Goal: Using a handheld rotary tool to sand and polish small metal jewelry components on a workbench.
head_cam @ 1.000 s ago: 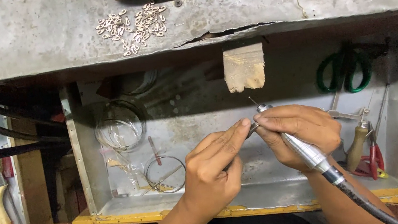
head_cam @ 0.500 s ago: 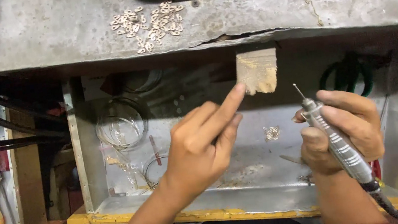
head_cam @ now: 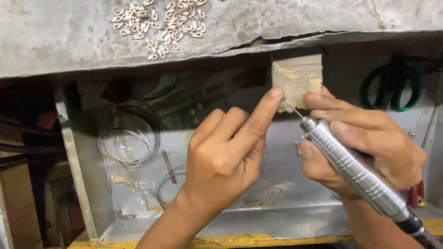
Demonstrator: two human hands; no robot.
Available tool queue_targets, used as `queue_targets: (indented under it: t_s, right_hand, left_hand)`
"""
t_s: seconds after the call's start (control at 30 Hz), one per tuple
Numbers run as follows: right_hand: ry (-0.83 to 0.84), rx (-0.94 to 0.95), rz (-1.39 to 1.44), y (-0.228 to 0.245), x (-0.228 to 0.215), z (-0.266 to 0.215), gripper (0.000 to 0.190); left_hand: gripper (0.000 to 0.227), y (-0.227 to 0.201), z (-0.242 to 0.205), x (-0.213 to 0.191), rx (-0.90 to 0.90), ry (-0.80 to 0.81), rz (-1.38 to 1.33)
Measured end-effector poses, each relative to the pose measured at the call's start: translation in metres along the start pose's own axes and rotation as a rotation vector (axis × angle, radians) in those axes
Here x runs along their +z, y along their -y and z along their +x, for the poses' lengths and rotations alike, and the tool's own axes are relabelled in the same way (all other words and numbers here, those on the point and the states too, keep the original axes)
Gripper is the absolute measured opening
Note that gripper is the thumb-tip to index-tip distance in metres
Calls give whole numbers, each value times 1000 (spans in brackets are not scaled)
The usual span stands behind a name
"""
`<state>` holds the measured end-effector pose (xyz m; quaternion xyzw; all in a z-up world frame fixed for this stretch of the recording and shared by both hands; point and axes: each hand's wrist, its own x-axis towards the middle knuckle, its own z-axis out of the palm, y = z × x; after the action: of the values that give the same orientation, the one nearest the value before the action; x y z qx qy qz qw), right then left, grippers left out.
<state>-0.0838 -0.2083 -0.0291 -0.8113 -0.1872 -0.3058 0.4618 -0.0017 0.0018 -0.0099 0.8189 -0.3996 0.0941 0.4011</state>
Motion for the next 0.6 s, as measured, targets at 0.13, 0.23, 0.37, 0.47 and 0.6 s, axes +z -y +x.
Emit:
queue_targets:
  t_s: [0.13,0.23,0.37,0.47,0.6]
  right_hand:
    - [92,16,-23,9,2,6,59]
    - [-141,52,-166,25,20,18,39]
    - [-148,9,-187,20,18,18,40]
    - [-139,-20,-168,17,17,16,41]
    - [-162,-21,-204,19,19,19,39]
  left_hand:
    - [39,4,-2,3,2,-2,-33]
    - [41,7,-3,5,15,-11,-45]
    - [39,7,-3,7,30,-25,-40]
    - [37,7,-3,9,32,-35,-38]
    - [37,7,-4,10,34,-41,-43]
